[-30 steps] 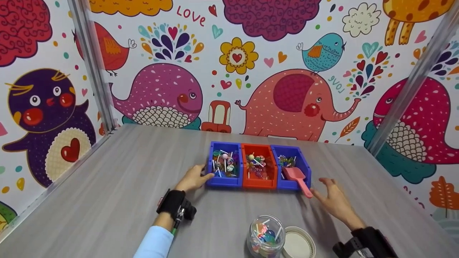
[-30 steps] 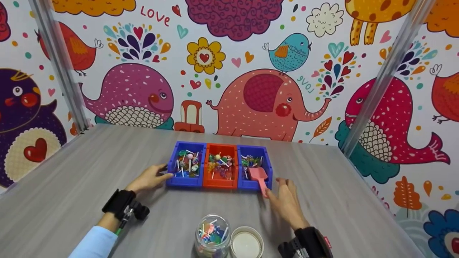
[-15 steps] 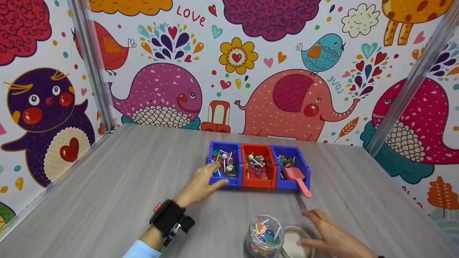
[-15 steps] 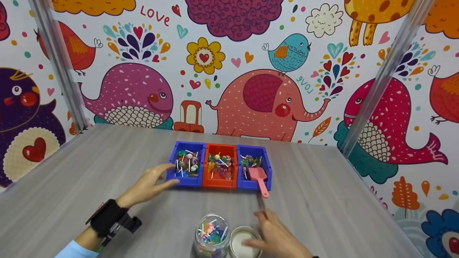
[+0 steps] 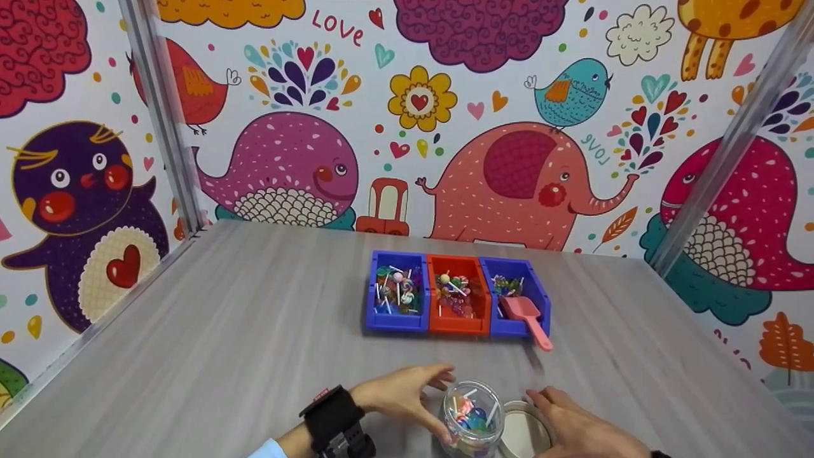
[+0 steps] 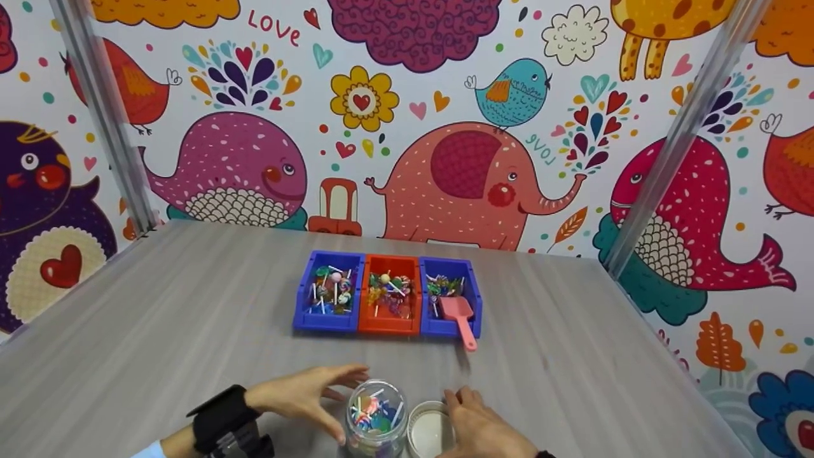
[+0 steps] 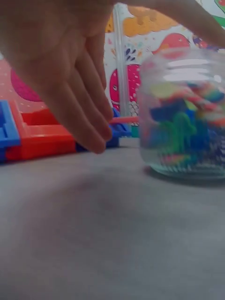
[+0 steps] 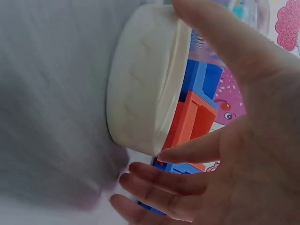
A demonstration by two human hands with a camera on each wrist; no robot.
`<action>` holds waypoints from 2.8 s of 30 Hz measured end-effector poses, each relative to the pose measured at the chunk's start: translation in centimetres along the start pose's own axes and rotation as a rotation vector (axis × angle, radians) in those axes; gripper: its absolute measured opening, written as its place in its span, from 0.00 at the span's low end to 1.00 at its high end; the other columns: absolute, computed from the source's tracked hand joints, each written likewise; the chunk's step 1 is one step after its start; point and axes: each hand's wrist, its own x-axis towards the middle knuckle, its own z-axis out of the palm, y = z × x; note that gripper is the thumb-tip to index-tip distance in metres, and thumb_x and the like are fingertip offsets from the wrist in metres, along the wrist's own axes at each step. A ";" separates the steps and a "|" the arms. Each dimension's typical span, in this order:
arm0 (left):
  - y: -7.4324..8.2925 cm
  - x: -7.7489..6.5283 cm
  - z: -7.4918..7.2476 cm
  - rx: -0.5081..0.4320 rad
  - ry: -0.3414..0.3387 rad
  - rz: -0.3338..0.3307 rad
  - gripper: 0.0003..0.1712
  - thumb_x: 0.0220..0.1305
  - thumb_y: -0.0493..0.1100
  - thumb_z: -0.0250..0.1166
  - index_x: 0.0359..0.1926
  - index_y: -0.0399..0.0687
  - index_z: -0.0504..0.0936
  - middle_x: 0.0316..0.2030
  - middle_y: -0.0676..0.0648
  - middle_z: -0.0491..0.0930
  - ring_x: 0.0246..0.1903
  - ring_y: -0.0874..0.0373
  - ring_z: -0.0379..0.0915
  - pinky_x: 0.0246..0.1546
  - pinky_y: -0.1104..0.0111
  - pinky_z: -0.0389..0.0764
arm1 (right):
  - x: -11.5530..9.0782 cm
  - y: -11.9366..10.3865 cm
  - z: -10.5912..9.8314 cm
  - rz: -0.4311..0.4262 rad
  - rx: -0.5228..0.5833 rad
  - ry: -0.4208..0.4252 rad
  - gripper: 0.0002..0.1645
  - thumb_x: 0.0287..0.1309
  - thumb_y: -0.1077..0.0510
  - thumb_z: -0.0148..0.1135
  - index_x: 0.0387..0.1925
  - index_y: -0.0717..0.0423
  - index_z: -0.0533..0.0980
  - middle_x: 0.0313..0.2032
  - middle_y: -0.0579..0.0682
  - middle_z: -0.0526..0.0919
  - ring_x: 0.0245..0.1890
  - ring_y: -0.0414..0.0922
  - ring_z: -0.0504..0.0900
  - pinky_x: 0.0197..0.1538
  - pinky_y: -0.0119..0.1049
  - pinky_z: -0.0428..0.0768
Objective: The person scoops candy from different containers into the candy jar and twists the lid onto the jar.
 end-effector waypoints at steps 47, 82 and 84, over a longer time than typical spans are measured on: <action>-0.2 0.8 1.2 0.043 -0.039 0.054 0.40 0.43 0.42 0.76 0.58 0.48 0.70 0.49 0.58 0.77 0.50 0.69 0.71 0.51 0.77 0.70 | -2.5 -5.2 -1.7 -0.748 -0.178 0.282 0.48 0.46 0.33 0.64 0.65 0.50 0.63 0.52 0.46 0.68 0.48 0.44 0.69 0.49 0.46 0.77; -0.5 1.0 1.4 0.151 -0.017 0.132 0.45 0.43 0.42 0.76 0.64 0.46 0.67 0.57 0.52 0.74 0.53 0.69 0.68 0.54 0.76 0.68 | -0.9 -6.6 2.4 -0.633 -0.180 0.454 0.54 0.49 0.24 0.52 0.61 0.62 0.60 0.48 0.53 0.67 0.45 0.48 0.70 0.45 0.51 0.78; -0.5 1.0 1.4 0.150 -0.018 0.128 0.44 0.43 0.42 0.76 0.63 0.46 0.68 0.56 0.52 0.75 0.53 0.69 0.68 0.54 0.76 0.68 | -0.9 -6.6 2.4 -0.621 -0.152 0.425 0.57 0.49 0.24 0.53 0.64 0.64 0.58 0.51 0.56 0.66 0.47 0.51 0.70 0.47 0.54 0.77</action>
